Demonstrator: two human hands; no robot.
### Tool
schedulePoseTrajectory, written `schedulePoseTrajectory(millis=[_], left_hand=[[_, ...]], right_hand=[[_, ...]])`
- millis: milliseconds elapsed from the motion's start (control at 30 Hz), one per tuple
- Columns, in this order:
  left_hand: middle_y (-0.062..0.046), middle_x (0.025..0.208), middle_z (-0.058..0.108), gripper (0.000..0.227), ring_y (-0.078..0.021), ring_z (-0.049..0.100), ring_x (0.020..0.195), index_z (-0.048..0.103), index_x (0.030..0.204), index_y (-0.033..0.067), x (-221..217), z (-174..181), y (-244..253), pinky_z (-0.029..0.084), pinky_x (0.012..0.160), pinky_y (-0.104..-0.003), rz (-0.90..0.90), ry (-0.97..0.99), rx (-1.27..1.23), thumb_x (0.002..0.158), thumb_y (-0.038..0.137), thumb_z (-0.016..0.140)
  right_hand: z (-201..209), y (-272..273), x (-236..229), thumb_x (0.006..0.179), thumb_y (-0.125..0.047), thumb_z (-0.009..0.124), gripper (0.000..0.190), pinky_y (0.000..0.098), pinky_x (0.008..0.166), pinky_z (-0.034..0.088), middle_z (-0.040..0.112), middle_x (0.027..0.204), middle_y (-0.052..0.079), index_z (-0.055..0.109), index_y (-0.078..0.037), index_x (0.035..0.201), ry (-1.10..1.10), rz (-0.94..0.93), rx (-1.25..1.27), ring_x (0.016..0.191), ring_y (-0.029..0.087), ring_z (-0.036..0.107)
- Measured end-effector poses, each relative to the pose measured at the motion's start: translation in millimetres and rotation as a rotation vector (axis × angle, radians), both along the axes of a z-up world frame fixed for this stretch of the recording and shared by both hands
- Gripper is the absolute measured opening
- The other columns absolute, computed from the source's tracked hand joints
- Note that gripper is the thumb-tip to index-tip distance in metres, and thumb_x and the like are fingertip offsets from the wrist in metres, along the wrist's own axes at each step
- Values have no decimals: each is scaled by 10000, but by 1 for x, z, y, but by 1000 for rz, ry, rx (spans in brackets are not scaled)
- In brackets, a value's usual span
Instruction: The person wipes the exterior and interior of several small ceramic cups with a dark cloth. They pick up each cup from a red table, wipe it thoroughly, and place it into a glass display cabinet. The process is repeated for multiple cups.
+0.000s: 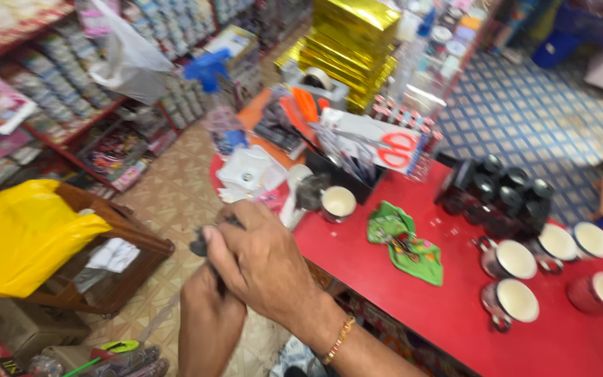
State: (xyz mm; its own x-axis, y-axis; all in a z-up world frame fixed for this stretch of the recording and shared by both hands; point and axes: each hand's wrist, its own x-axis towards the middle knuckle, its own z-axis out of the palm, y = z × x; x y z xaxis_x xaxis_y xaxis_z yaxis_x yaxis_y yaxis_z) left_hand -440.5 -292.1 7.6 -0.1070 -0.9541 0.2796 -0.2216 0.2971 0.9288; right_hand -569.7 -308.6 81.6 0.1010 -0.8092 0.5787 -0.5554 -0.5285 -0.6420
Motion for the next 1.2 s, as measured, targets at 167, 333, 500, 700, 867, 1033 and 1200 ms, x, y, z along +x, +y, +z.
schedulePoseTrajectory(millis=[167,333,500,700,867,1033,1200], left_hand=[[-60,644,630,102,-71,411,459,709,974,-13,45,6,21,307,419,-276,464,114,403,941,59,645],[-30,733,660,119,-92,539,588,634,967,-62,112,-3,29,403,509,-264,690,274,249,985,55,646],[-29,737,699,139,-71,673,698,710,1040,45,123,18,59,508,685,-250,873,-327,94,950,151,706],[-53,735,735,290,-128,603,609,690,1103,79,127,29,53,510,556,-342,800,-21,485,850,192,777],[-103,859,734,329,-171,619,719,674,1192,48,131,28,73,516,652,-348,677,-63,326,868,54,729],[-92,794,713,164,-133,685,748,714,1012,-1,122,14,85,546,715,-298,575,-264,161,862,56,748],[-66,773,694,240,-121,537,655,718,1112,-1,121,-18,79,425,591,-302,1041,223,300,875,38,719]], right_hand=[[10,-35,57,1043,-227,601,241,450,818,539,669,975,172,723,-26,991,-21,210,358,919,351,687],[-1,-8,106,1067,-203,604,194,426,896,524,624,1055,172,656,-21,1108,-152,486,-175,1030,383,652],[-19,-77,160,1022,-195,605,264,365,744,497,692,905,104,717,40,1065,-667,829,1091,787,221,654],[-12,-68,152,983,-220,621,257,344,750,527,716,855,161,722,16,969,-153,688,399,828,265,718],[5,-37,145,1027,-191,572,259,360,818,534,686,1005,171,708,10,1117,-168,868,183,953,312,692],[-1,-76,180,994,-190,613,243,345,900,549,774,1001,105,759,-28,1101,-156,1162,799,981,261,743],[0,-38,175,1005,-252,632,247,284,793,561,703,1001,88,732,-30,1049,-99,1008,253,905,167,705]])
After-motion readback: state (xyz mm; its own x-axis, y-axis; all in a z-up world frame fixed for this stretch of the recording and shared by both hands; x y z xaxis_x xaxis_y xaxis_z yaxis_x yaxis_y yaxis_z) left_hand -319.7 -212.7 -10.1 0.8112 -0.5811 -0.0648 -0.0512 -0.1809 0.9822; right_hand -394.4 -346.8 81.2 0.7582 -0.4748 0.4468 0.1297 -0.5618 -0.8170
